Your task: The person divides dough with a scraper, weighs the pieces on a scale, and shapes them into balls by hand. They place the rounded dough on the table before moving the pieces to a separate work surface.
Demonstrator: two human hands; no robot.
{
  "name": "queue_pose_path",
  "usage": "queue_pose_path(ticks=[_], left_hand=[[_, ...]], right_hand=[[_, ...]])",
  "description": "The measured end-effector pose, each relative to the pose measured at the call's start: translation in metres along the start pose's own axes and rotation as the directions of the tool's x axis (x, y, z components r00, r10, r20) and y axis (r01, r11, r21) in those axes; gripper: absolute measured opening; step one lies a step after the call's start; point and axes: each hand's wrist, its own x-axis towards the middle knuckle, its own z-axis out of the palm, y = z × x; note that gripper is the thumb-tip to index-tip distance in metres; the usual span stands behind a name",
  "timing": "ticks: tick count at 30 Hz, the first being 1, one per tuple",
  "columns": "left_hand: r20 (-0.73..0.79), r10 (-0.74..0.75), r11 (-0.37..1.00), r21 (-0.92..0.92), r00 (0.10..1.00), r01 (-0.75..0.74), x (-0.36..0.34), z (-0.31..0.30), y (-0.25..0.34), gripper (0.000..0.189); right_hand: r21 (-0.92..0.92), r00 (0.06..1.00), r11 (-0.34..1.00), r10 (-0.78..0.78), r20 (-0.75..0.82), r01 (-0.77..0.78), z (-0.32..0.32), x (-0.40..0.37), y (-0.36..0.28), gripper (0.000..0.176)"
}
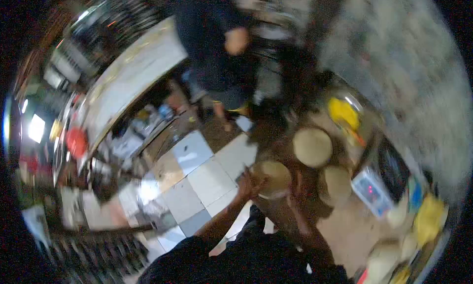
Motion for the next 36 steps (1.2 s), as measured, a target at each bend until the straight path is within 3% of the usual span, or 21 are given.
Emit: queue_pose_path(ticks=[1,2,5,8,9,11,12,14,15,17,19,21,22,23,26,27,28,29,31,34,36], left_hand=[[-0.106,0.113,0.87,0.49,0.988,-0.047,-0.006,0.002,0.017,0.092],[-0.111,0.172,0.889,0.446,0.979,-0.106,-0.009,0.001,0.035,0.096],[0.018,0.557,0.734,0.457,0.831,-0.502,0.002,0.043,0.008,0.089],[0.037,0.791,0.505,0.526,0.611,-0.685,0.024,0.073,-0.011,0.089],[0.158,0.711,0.537,0.507,0.685,-0.674,0.035,0.072,-0.014,0.083],[0.226,0.576,0.791,0.088,0.786,-0.605,0.073,0.045,-0.054,0.073],[0.211,0.515,0.831,-0.361,0.831,-0.424,0.09,0.045,-0.061,0.07],[0.09,0.647,0.612,0.531,0.757,-0.586,0.055,0.014,0.009,0.063],[0.051,0.745,0.476,0.658,0.665,-0.584,-0.003,0.006,0.084,0.066],[-0.111,0.628,0.673,0.575,0.771,-0.465,-0.047,0.016,0.114,0.074],[-0.142,0.559,0.81,0.305,0.817,-0.501,-0.071,0.017,0.088,0.075],[-0.061,0.692,0.633,0.529,0.719,-0.565,-0.08,0.009,0.038,0.07],[0.075,0.786,0.395,0.702,0.614,-0.592,-0.089,0.01,0.052,0.066],[0.057,0.685,0.504,0.682,0.726,-0.529,-0.105,0.015,0.063,0.062],[0.07,0.456,0.841,0.292,0.887,-0.455,-0.122,0.091,0.112,0.059],[0.114,0.433,0.874,0.19,0.894,-0.447,-0.117,0.119,0.128,0.059],[0.271,0.668,0.618,0.317,0.693,-0.719,-0.116,0.13,0.145,0.064],[0.451,0.786,0.269,0.367,0.424,-0.89,-0.123,0.143,0.184,0.069],[0.422,0.877,0.088,0.329,0.23,-0.94,-0.133,0.145,0.213,0.069],[0.214,0.701,0.701,-0.03,0.68,-0.712,-0.128,0.128,0.152,0.063],[0.144,0.709,0.681,0.111,0.69,-0.724,-0.142,0.104,0.117,0.054]], right_hand=[[-0.077,0.999,0.996,-0.038,0.004,0.038,-0.011,-0.018,0.011,0.055],[-0.091,0.994,0.994,0.058,-0.096,-0.067,-0.034,-0.042,0.019,0.055],[0.23,0.908,0.922,0.218,0.358,-0.312,-0.109,-0.1,0.016,0.045],[-0.108,0.859,0.853,0.512,-0.014,-0.51,-0.223,-0.114,0.005,0.035],[-0.135,0.742,0.731,0.645,-0.185,-0.669,-0.275,-0.108,-0.002,0.032],[0.123,0.776,0.964,0.264,-0.573,-0.237,-0.325,-0.145,0.145,0.019],[0.362,0.529,0.893,0.45,-0.719,-0.268,-0.361,-0.138,0.167,0.021],[0.498,0.266,0.865,0.465,-0.844,0.068,-0.441,-0.137,0.259,0.022],[0.537,0.075,0.831,0.532,-0.844,0.146,-0.463,-0.142,0.293,0.02],[0.589,0.003,0.766,0.61,-0.792,-0.257,-0.509,-0.16,0.328,0.027],[0.814,0.132,0.465,0.884,-0.448,-0.348,-0.544,-0.161,0.36,0.031],[0.857,0.346,0.468,0.857,-0.382,-0.214,-0.532,-0.154,0.454,0.03],[0.575,0.498,0.74,0.666,-0.556,-0.348,-0.525,-0.139,0.458,0.03],[0.193,0.661,0.899,0.423,-0.621,-0.393,-0.516,-0.128,0.459,0.03],[0.546,0.615,0.805,0.555,-0.56,-0.229,-0.482,-0.118,0.432,0.031],[0.831,0.644,0.556,0.633,-0.429,0.007,-0.474,-0.122,0.427,0.033],[0.959,0.704,0.181,0.651,-0.283,0.217,-0.464,-0.126,0.419,0.037],[0.958,0.713,0.179,0.639,-0.287,0.226,-0.46,-0.132,0.408,0.037],[0.808,0.608,0.348,0.534,-0.587,0.475,-0.47,-0.157,0.374,0.04],[0.733,0.621,0.016,0.517,-0.589,0.681,-0.522,-0.164,0.233,0.042],[0.73,0.678,0.046,0.335,-0.655,0.682,-0.553,-0.161,0.194,0.043]])
